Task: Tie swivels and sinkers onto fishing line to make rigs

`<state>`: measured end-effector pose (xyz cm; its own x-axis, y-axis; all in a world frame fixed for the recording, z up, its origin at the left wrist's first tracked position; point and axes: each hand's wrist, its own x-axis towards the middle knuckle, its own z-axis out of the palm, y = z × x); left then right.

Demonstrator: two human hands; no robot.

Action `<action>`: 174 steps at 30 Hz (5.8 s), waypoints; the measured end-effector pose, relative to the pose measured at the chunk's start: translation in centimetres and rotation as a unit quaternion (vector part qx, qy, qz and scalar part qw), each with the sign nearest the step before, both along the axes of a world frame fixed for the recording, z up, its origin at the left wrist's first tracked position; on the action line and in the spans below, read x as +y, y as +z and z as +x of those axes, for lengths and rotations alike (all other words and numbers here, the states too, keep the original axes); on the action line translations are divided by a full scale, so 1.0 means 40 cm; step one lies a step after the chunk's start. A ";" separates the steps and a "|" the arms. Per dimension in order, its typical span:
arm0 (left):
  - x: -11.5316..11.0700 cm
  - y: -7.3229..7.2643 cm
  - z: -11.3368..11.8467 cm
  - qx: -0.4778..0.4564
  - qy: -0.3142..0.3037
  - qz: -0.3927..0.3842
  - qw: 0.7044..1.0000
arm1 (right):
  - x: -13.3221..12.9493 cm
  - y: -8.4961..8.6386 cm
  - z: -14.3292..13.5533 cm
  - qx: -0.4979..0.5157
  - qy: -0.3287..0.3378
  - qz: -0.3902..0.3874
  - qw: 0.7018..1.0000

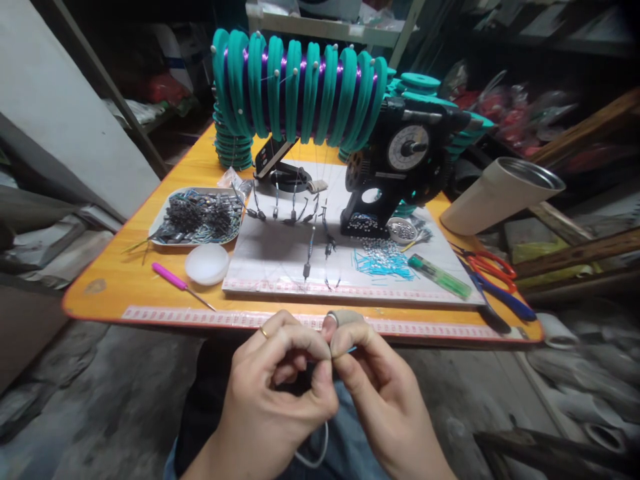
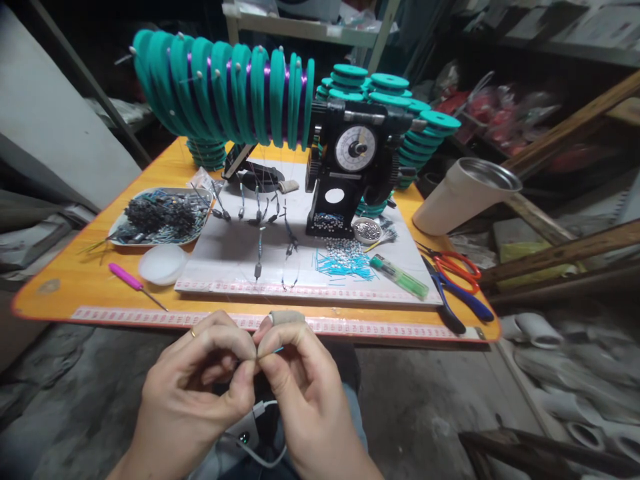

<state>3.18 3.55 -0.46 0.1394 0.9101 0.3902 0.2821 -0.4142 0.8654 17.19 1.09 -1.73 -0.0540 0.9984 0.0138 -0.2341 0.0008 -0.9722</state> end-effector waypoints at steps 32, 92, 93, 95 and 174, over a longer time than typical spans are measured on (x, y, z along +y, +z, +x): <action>0.061 -0.062 -0.031 0.088 -0.026 0.114 0.989 | 0.044 -0.019 0.011 -0.018 -0.110 0.021 0.994; 0.111 -0.084 -0.044 0.061 -0.087 0.143 0.984 | 0.367 0.099 0.395 -0.607 -0.156 0.179 0.758; 0.111 -0.084 -0.044 0.057 -0.085 0.139 0.985 | 0.350 0.103 0.393 -0.584 -0.170 0.181 0.773; 0.110 -0.085 -0.044 0.047 -0.080 0.132 0.987 | 0.301 0.112 0.378 -0.530 -0.188 0.186 0.806; 0.147 -0.027 -0.093 0.131 -0.082 0.157 0.975 | 0.108 -0.005 0.063 -0.336 -0.052 0.161 0.926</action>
<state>-0.56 9.44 -1.52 0.4058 0.7081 0.5779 0.3848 -0.7058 0.5948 19.71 5.40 -1.93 -0.0614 0.9486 0.3105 0.4418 0.3048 -0.8437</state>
